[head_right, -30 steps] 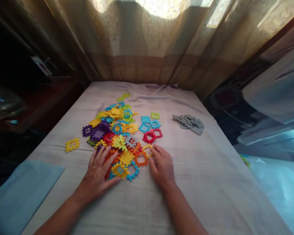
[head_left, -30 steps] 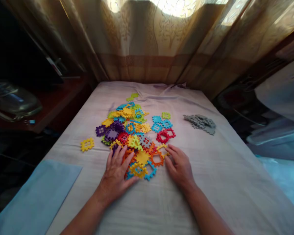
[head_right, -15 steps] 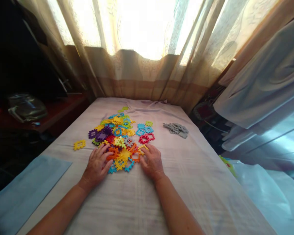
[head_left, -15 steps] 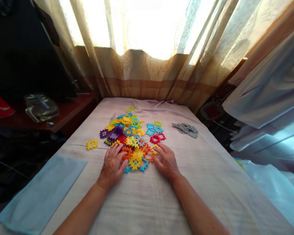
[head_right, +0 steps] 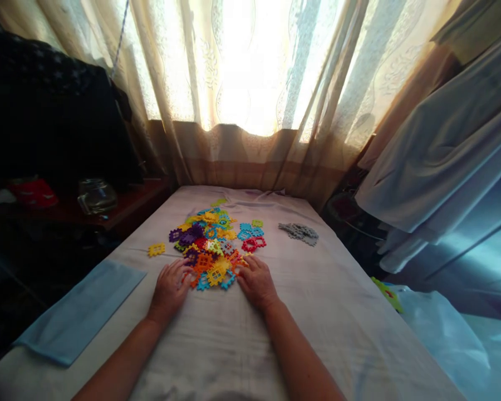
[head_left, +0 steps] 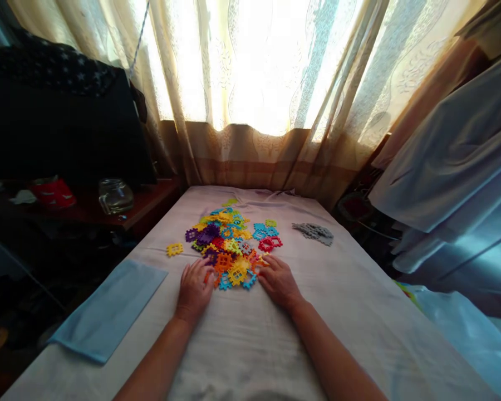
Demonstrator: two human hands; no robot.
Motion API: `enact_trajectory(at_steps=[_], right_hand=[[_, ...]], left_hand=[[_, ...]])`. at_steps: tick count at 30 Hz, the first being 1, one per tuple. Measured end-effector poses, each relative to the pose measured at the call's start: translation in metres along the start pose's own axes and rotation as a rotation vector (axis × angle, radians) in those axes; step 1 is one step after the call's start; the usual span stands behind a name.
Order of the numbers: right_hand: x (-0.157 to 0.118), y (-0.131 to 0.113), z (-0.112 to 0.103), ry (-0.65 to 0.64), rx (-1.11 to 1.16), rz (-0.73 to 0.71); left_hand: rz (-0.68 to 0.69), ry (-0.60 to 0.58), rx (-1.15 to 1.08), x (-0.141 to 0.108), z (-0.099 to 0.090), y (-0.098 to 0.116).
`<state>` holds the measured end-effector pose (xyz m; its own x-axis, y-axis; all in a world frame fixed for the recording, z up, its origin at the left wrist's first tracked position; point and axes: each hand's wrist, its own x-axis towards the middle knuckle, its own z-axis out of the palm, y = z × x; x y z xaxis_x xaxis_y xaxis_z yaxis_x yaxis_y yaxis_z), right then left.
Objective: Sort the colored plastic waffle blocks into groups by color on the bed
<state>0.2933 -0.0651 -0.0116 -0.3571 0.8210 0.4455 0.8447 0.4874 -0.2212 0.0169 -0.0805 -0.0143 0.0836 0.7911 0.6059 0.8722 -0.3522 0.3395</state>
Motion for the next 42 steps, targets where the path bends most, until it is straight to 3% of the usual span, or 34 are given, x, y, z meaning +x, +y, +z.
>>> enact_trajectory(at_steps=[4,9,13,19,27,31,34,38,42], right_hand=[[-0.008,0.006,-0.006,0.121,0.009,0.045],[-0.016,0.032,-0.009,0.233,0.063,0.405],[-0.018,0.046,-0.012,0.173,0.026,0.677],[-0.017,0.050,-0.020,0.074,-0.045,0.830],[-0.022,0.050,-0.016,0.226,-0.025,0.687],[-0.019,0.034,-0.013,0.301,0.018,0.499],[-0.012,0.009,-0.008,0.355,0.095,0.294],[-0.003,-0.029,-0.001,0.295,0.214,0.083],[-0.001,-0.051,0.001,0.173,0.310,0.025]], left_hand=[[-0.082,0.038,-0.029,-0.002,-0.002,-0.008],[-0.110,-0.002,-0.014,-0.004,0.005,-0.014],[-0.153,-0.054,0.040,-0.007,0.012,-0.016],[-0.180,-0.199,0.100,-0.011,0.007,-0.017],[-0.191,-0.258,0.108,-0.010,-0.001,-0.008],[-0.156,-0.221,0.082,-0.010,-0.002,-0.011],[-0.041,-0.158,0.026,-0.009,-0.004,-0.012],[0.131,-0.128,-0.033,-0.008,-0.005,-0.002],[0.211,-0.139,-0.038,-0.008,-0.004,0.012]])
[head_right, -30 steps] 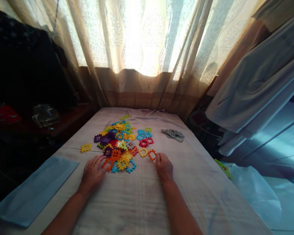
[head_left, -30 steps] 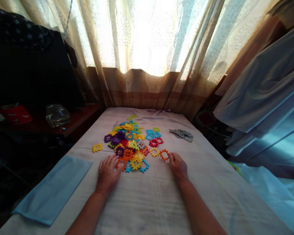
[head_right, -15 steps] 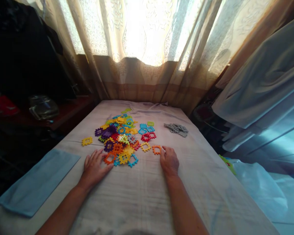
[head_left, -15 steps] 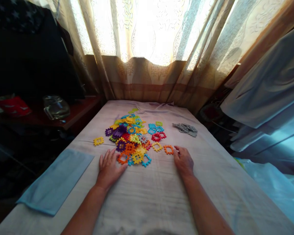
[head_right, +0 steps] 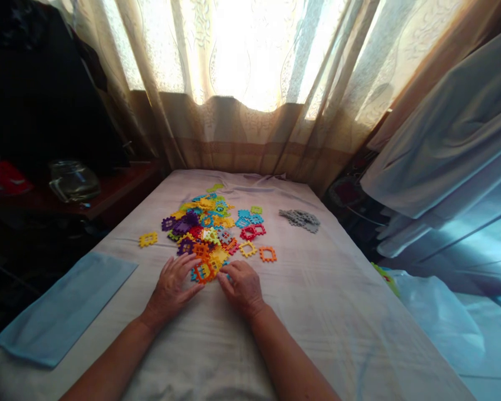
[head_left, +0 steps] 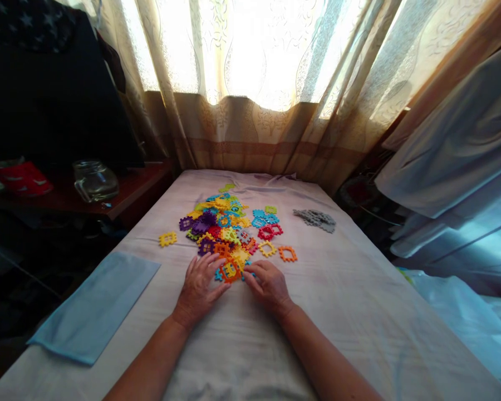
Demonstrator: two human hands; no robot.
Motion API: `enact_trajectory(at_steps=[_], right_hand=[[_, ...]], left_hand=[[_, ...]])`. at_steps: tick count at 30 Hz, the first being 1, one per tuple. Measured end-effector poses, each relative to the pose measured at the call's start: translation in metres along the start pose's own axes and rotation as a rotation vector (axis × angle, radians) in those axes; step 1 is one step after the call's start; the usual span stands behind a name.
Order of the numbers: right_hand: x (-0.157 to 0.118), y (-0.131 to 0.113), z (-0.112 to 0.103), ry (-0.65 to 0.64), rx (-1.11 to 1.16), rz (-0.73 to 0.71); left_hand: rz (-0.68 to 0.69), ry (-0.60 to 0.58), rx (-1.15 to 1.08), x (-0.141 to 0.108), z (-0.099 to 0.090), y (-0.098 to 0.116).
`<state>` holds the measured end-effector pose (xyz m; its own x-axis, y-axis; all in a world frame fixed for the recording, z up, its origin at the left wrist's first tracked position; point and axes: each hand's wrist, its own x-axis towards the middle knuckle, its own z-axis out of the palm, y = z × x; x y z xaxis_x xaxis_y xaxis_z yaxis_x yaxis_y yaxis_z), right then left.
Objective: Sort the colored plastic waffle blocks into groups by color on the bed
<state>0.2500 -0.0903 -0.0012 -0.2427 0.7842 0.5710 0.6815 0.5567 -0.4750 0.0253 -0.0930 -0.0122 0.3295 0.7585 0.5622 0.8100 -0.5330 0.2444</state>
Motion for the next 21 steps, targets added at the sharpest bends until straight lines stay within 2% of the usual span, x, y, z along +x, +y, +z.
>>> enact_trajectory(at_steps=[6,10,13,16,19,21], right_hand=[[-0.001,-0.009,0.002,-0.070,0.215,0.085],[0.004,-0.005,0.000,-0.067,0.235,0.122],[0.009,0.019,-0.016,0.031,0.160,0.253],[0.008,0.056,-0.044,0.150,-0.014,0.474],[0.001,0.085,-0.071,0.150,-0.170,0.681],[-0.004,0.094,-0.082,0.090,-0.253,0.777]], left_hand=[[0.050,0.007,-0.018,0.004,0.003,0.005],[0.059,-0.011,-0.021,0.004,0.006,0.003],[0.032,0.008,-0.006,0.003,0.008,-0.001],[0.003,0.025,0.014,0.002,0.011,-0.004],[0.013,0.036,0.022,0.001,0.014,-0.006],[0.012,0.061,0.018,0.001,0.015,-0.007]])
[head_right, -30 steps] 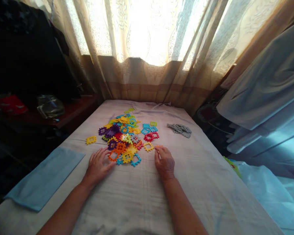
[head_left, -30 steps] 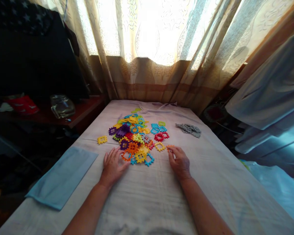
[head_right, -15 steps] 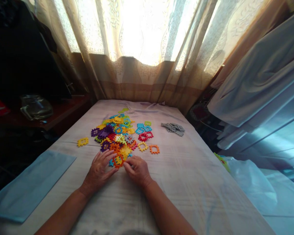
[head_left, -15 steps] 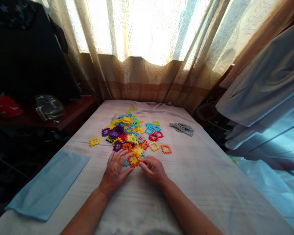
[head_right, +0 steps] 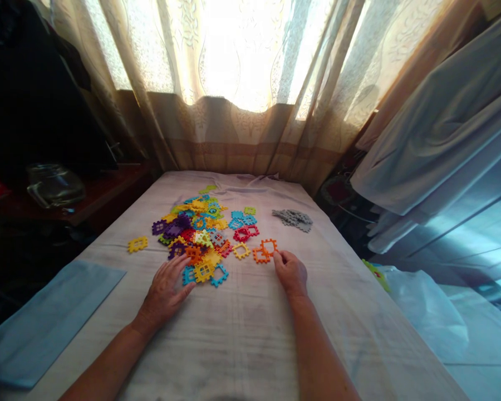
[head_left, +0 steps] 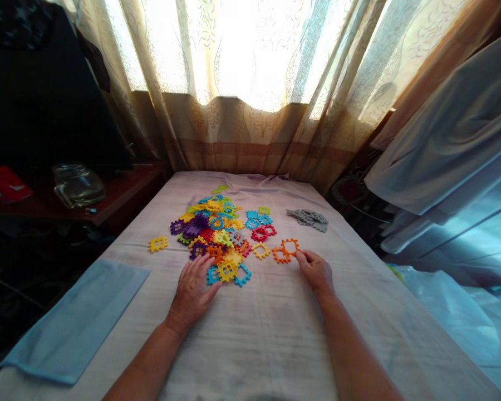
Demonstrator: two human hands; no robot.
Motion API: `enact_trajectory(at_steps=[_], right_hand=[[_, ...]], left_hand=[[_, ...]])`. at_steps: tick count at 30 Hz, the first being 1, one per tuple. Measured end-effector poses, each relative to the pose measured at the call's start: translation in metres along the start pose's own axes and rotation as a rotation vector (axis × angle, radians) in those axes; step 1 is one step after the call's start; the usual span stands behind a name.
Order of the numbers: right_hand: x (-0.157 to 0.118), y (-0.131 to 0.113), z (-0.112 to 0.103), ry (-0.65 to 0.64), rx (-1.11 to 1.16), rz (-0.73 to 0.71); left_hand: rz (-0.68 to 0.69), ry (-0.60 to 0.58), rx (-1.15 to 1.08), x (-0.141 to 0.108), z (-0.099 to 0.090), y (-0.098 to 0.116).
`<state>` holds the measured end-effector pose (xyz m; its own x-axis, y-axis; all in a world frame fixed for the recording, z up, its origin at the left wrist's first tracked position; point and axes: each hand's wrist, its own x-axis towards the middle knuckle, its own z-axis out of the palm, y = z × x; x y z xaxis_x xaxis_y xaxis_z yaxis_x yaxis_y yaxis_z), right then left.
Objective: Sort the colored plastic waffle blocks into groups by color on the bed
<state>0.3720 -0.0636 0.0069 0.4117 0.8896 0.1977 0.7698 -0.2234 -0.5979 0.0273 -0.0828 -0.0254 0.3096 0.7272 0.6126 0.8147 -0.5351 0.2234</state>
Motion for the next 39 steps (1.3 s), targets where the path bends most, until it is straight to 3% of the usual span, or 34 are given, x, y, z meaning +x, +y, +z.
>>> enact_trajectory(at_steps=[3,6,9,16,24,26,31,39], right_hand=[[0.000,0.005,-0.005,-0.089,-0.142,0.054],[-0.002,0.000,-0.004,-0.024,-0.265,0.044],[-0.006,-0.013,0.004,0.050,-0.346,-0.039],[-0.015,-0.038,0.030,-0.146,-0.398,-0.282],[-0.004,-0.019,0.027,0.081,-0.427,-0.181],[-0.008,-0.027,0.031,0.084,-0.382,-0.275],[-0.031,-0.065,0.053,-0.066,-0.218,-0.569],[-0.074,-0.100,0.075,-0.188,-0.093,-0.765]], left_hand=[[-0.020,0.051,-0.016,0.000,0.001,-0.001],[-0.041,0.080,-0.036,0.001,0.001,-0.003],[-0.057,0.084,-0.047,0.002,0.001,-0.004],[-0.119,0.083,-0.049,-0.001,0.003,-0.007],[-0.200,0.057,-0.101,0.001,0.001,-0.008],[-0.200,0.056,-0.104,0.001,0.001,-0.008],[-0.199,0.069,-0.102,-0.001,0.002,-0.009],[-0.167,0.050,-0.068,-0.004,0.002,-0.008]])
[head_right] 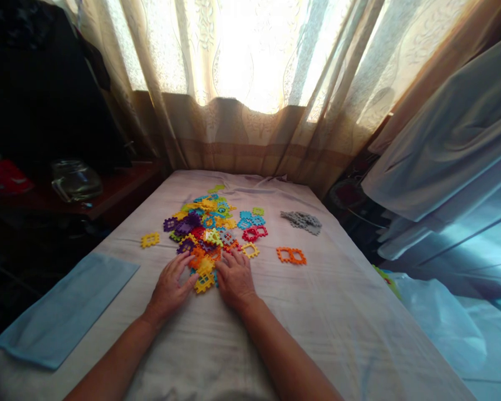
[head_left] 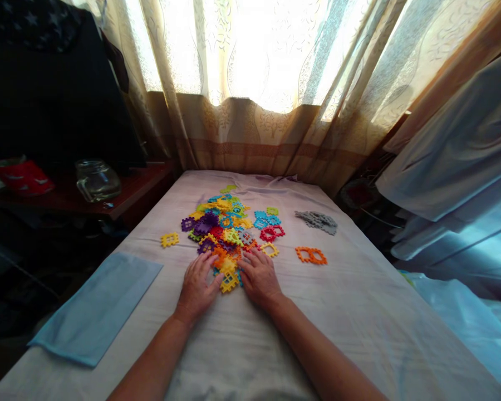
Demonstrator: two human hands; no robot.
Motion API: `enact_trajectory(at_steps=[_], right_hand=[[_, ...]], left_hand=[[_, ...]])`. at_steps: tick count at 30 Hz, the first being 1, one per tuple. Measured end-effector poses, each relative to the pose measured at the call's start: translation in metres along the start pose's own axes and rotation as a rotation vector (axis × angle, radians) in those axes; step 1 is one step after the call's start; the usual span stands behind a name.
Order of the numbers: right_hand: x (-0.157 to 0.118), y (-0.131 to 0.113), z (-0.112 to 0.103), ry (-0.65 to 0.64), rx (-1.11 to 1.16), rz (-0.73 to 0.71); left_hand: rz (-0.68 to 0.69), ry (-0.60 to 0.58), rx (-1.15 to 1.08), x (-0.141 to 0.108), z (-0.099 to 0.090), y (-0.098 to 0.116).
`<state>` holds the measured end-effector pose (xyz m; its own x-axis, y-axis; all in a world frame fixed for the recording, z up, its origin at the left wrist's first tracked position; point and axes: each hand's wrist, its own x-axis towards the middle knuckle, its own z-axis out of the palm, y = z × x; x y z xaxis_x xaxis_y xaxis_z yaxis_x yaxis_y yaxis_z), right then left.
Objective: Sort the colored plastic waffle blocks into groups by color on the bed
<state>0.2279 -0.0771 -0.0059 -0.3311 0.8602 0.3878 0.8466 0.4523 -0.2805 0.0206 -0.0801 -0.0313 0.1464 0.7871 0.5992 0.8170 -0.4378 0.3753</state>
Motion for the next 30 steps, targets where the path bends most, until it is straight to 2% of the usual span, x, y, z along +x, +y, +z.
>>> enact_trajectory(at_steps=[4,9,16,21,25,30], right_hand=[[0.003,-0.008,0.003,0.013,0.051,-0.040],[0.023,0.001,-0.001,-0.036,-0.001,0.054],[0.050,0.000,-0.011,-0.202,-0.117,0.041],[0.053,-0.001,-0.016,-0.254,-0.187,0.001],[0.040,0.005,-0.012,-0.172,-0.178,-0.063],[0.023,0.022,-0.005,0.038,-0.037,-0.017]], left_hand=[[-0.011,-0.074,0.057,-0.002,0.000,0.002],[-0.032,-0.141,0.152,-0.005,0.002,0.007],[-0.115,-0.080,0.211,0.000,0.004,0.005],[-0.122,-0.054,0.185,0.001,0.004,0.002],[-0.106,0.007,0.136,0.000,0.004,-0.002],[-0.105,0.052,0.159,0.001,0.000,-0.012]])
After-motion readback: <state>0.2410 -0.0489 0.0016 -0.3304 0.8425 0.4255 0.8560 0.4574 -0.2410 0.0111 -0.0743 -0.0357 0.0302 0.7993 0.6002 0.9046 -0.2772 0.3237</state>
